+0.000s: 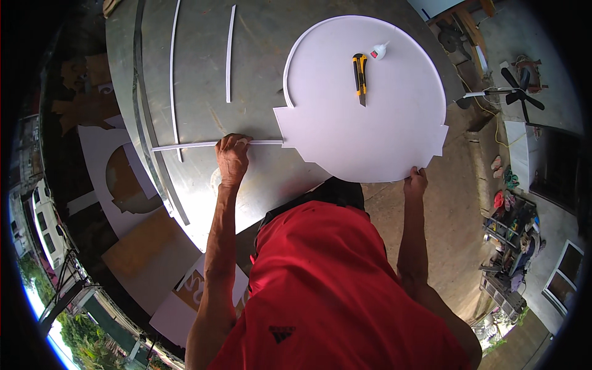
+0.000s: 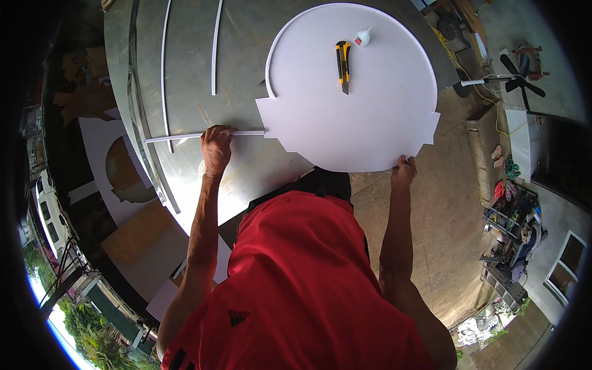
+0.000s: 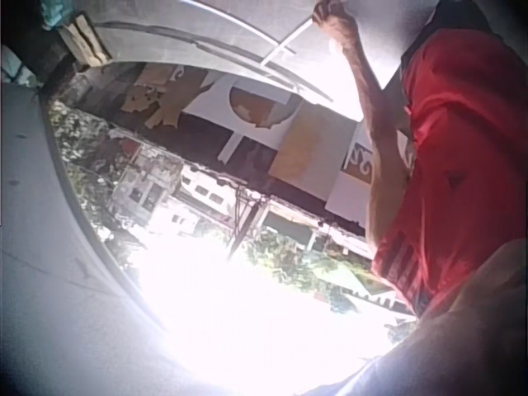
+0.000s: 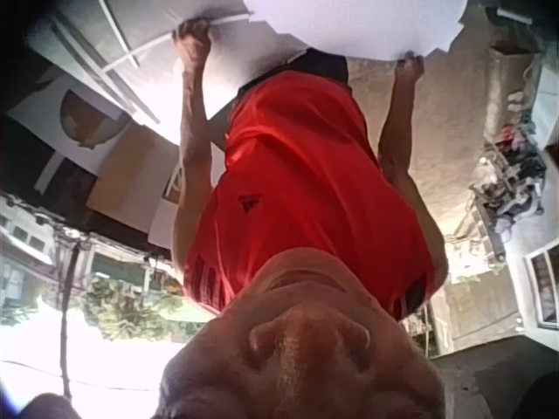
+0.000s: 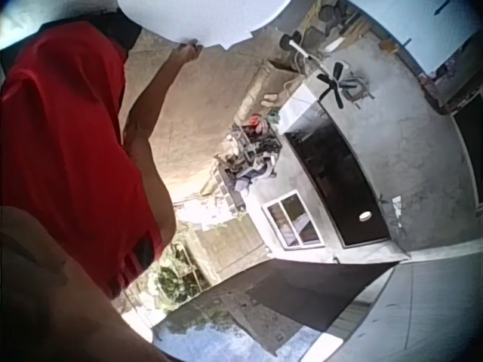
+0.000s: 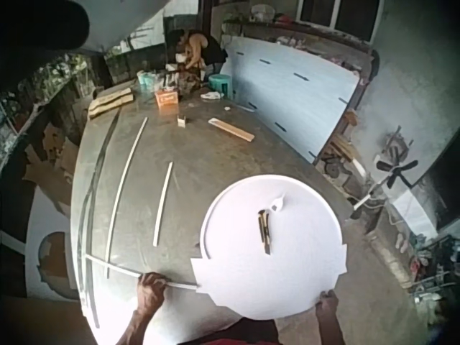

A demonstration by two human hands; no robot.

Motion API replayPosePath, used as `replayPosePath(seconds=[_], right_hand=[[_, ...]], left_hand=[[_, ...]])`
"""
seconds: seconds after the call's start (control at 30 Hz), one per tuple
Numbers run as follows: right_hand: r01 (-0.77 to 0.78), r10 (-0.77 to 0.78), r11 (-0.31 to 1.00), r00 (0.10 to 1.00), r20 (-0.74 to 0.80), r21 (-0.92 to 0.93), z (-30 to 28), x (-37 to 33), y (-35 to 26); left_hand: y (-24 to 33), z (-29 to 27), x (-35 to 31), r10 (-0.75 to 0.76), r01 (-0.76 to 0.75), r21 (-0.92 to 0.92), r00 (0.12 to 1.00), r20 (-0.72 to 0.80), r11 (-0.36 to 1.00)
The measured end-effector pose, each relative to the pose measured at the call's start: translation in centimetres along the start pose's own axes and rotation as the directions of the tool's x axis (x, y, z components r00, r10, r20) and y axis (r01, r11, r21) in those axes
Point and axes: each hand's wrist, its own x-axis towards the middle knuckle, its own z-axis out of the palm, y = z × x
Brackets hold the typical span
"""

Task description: The person cuts a white plastic strip with a utility knife and applies glue to it. They then attach the strip to the edge of a large white circular board, pressing it down to secure the bond. The process involves measuring, cutting, and gluing multiple strips to the board's perimeter.

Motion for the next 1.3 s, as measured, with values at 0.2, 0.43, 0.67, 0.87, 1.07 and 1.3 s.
replayPosePath(seconds=[0.2,0.43,0.67,0.87,1.07,1.3], right_hand=[[0.012,-0.012,1.000,1.000,0.010,-0.020,0.6,1.3,-1.3],[0.075,-0.075,0.936,0.997,0.014,-0.345,2.7,4.5,-2.8],[0.072,-0.055,0.954,0.996,0.067,-0.293,6.2,7.5,-5.0],[0.067,-0.027,0.953,0.990,0.137,-0.297,8.8,10.3,-6.3],[0.328,-0.286,0.603,0.940,0.187,-0.727,7.4,12.9,-6.8],[0.249,-0.063,0.428,0.967,0.246,-0.868,12.7,8.3,-13.3]], left_hand=[[1.9,-0.2,-0.3,0.034,-0.032,-0.069,0.999,0.039,0.997],[1.9,-0.3,-1.3,-0.034,0.037,-0.031,0.995,0.092,0.999],[2.7,-0.5,-2.1,0.020,-0.020,0.009,0.997,0.068,1.000],[5.6,-1.1,-1.4,-0.040,0.048,-0.114,0.997,0.069,0.992],[9.8,-0.5,-0.2,-0.101,0.112,-0.216,0.993,0.063,0.970],[15.8,1.2,3.0,-0.118,0.132,-0.230,0.990,0.076,0.964]])
